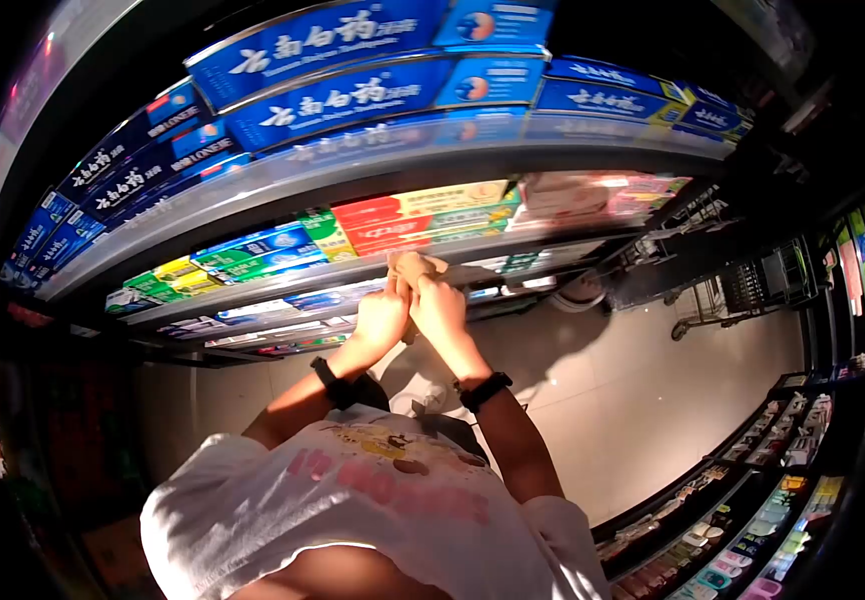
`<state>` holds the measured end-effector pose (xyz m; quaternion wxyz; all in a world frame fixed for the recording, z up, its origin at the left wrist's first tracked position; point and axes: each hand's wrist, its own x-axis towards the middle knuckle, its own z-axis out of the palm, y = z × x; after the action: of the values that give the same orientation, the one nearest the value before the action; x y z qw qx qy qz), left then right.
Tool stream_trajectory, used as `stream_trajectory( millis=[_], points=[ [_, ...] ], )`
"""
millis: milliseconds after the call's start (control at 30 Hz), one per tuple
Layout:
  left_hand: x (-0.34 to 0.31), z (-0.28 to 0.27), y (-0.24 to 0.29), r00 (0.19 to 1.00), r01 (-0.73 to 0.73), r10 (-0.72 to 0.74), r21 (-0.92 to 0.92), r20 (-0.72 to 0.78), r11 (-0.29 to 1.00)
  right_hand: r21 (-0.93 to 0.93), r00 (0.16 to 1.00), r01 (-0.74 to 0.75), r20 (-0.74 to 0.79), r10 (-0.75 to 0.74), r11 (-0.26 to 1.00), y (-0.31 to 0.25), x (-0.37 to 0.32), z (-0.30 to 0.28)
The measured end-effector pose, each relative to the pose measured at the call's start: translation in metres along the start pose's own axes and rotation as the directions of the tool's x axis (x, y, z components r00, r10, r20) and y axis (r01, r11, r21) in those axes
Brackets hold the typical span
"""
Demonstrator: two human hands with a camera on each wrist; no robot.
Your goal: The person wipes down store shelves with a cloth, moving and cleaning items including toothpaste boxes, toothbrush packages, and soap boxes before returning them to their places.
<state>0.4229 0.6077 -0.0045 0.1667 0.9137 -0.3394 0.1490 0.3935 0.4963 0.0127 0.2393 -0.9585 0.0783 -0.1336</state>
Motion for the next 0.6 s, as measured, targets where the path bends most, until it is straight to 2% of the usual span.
stream_trajectory(
  millis=[100, 133, 167, 233, 300, 367, 400, 500, 533, 567, 600],
  points=[
    [0.025, 0.020, 0.031, 0.996, -0.086, 0.084, 0.050, 0.028, 0.995, -0.034, 0.996, -0.076, -0.042, 0.075, 0.996, 0.035, 0.000, -0.019],
    [0.034, 0.027, 0.039, 0.990, -0.139, 0.139, -0.002, -0.003, 0.990, -0.060, 0.992, -0.123, -0.041, 0.121, 0.991, 0.046, 0.001, -0.026],
    [0.043, 0.038, 0.046, 0.981, -0.194, 0.194, -0.011, 0.032, 0.981, -0.081, 0.984, -0.178, -0.045, 0.174, 0.981, 0.056, 0.001, -0.033],
    [0.064, 0.039, 0.066, 0.944, -0.250, 0.260, -0.071, 0.204, 0.966, -0.053, 0.970, -0.229, -0.094, 0.223, 0.972, 0.081, 0.000, -0.042],
    [0.081, 0.057, 0.083, 0.901, -0.347, 0.355, -0.077, 0.249, 0.935, -0.056, 0.957, -0.270, -0.126, 0.261, 0.961, 0.106, -0.001, -0.049],
    [0.093, 0.073, 0.105, 0.907, -0.410, 0.410, -0.030, 0.097, 0.912, -0.042, 0.938, -0.316, -0.164, 0.305, 0.948, 0.125, 0.000, -0.061],
    [0.099, 0.084, 0.115, 0.915, -0.402, 0.398, -0.074, -0.057, 0.913, -0.020, 0.927, -0.333, -0.191, 0.324, 0.943, 0.134, 0.001, -0.067],
    [0.119, 0.099, 0.147, 0.920, -0.389, 0.384, -0.066, -0.083, 0.919, 0.025, 0.913, -0.338, -0.232, 0.335, 0.941, 0.164, 0.005, -0.084],
    [0.125, 0.104, 0.155, 0.909, -0.399, 0.400, 0.032, -0.117, 0.916, 0.098, 0.899, -0.320, -0.283, 0.334, 0.943, 0.172, 0.008, -0.085],
    [0.130, 0.112, 0.162, 0.903, -0.402, 0.406, 0.057, -0.141, 0.914, 0.257, 0.839, -0.048, -0.513, 0.179, 0.965, 0.179, 0.015, -0.085],
    [0.136, 0.112, 0.167, 0.901, -0.422, 0.419, 0.000, -0.109, 0.907, 0.194, 0.855, -0.128, -0.475, 0.208, 0.972, 0.191, 0.015, -0.086]
  ],
)
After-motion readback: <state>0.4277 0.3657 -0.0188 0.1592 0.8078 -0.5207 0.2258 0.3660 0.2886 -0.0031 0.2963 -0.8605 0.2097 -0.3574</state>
